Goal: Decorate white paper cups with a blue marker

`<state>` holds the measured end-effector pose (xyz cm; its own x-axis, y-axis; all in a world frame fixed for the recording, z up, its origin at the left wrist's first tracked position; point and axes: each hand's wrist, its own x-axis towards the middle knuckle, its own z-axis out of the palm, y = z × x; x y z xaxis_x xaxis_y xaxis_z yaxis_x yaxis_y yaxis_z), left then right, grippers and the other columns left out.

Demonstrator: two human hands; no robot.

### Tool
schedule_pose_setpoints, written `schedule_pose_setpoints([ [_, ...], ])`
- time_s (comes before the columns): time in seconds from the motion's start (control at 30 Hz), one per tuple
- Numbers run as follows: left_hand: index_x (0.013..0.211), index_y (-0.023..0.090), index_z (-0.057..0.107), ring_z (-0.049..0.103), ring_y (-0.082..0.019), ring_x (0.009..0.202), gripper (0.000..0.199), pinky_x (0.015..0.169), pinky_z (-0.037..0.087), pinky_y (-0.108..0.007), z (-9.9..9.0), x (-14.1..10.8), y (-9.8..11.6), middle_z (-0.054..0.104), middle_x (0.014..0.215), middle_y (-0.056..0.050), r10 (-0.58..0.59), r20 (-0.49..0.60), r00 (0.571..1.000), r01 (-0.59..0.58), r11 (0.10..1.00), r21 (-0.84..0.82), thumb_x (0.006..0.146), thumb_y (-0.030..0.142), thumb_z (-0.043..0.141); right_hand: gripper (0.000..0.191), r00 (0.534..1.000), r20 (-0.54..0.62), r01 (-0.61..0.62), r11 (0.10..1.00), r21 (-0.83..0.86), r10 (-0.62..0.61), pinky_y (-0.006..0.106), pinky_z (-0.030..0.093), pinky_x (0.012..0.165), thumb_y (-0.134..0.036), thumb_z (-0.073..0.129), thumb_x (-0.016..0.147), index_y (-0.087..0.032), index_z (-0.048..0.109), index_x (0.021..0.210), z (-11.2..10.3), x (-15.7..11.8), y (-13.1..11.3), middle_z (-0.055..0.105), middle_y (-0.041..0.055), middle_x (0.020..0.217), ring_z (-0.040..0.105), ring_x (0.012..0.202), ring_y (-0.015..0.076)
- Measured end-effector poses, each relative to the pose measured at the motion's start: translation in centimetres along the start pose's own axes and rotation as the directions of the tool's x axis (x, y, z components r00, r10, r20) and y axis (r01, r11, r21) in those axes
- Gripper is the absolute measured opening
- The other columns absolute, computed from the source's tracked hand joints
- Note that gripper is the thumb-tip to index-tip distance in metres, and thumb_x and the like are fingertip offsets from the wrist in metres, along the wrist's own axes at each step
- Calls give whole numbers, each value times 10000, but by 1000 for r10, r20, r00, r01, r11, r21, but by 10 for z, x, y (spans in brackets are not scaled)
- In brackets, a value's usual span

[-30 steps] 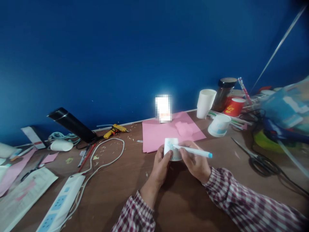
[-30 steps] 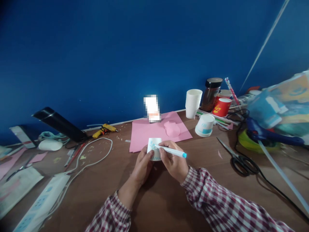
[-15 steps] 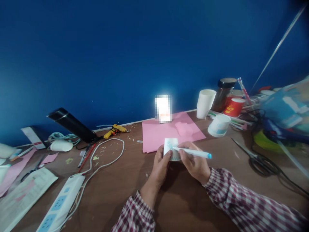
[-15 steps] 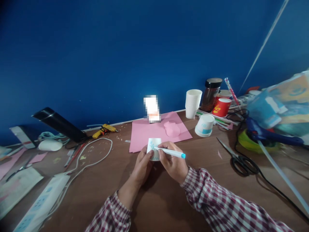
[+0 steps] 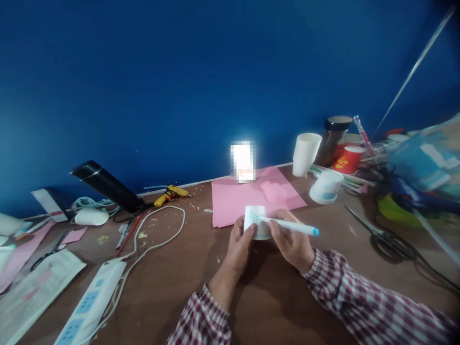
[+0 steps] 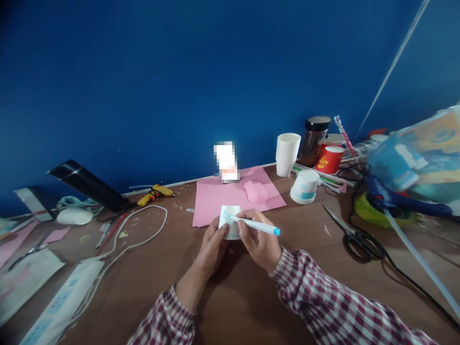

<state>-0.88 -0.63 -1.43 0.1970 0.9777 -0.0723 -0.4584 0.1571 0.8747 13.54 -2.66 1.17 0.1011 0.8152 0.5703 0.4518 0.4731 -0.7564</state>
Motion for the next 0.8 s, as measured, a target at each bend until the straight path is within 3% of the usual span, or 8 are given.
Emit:
schedule_pose_setpoints([
  [0.6, 1132, 161, 623, 615, -187, 891, 394, 836, 467, -308, -2, 1, -1, 685, 980, -57, 12, 18, 1000, -12, 1000, 12, 803, 354, 726, 118, 1000, -2, -14, 1000, -21, 14, 296, 536, 634, -277, 519, 942, -203, 600, 899, 1, 1, 1, 683, 68, 848, 668, 768, 203],
  [0.8, 1133, 160, 629, 608, -184, 907, 386, 847, 462, -304, -3, 1, -2, 685, 993, -55, 23, 7, 1000, -23, 999, 28, 807, 343, 725, 125, 999, 2, 35, 998, -43, -35, 295, 534, 664, -270, 514, 940, -196, 594, 878, 0, 2, 1, 670, 59, 830, 656, 747, 191],
])
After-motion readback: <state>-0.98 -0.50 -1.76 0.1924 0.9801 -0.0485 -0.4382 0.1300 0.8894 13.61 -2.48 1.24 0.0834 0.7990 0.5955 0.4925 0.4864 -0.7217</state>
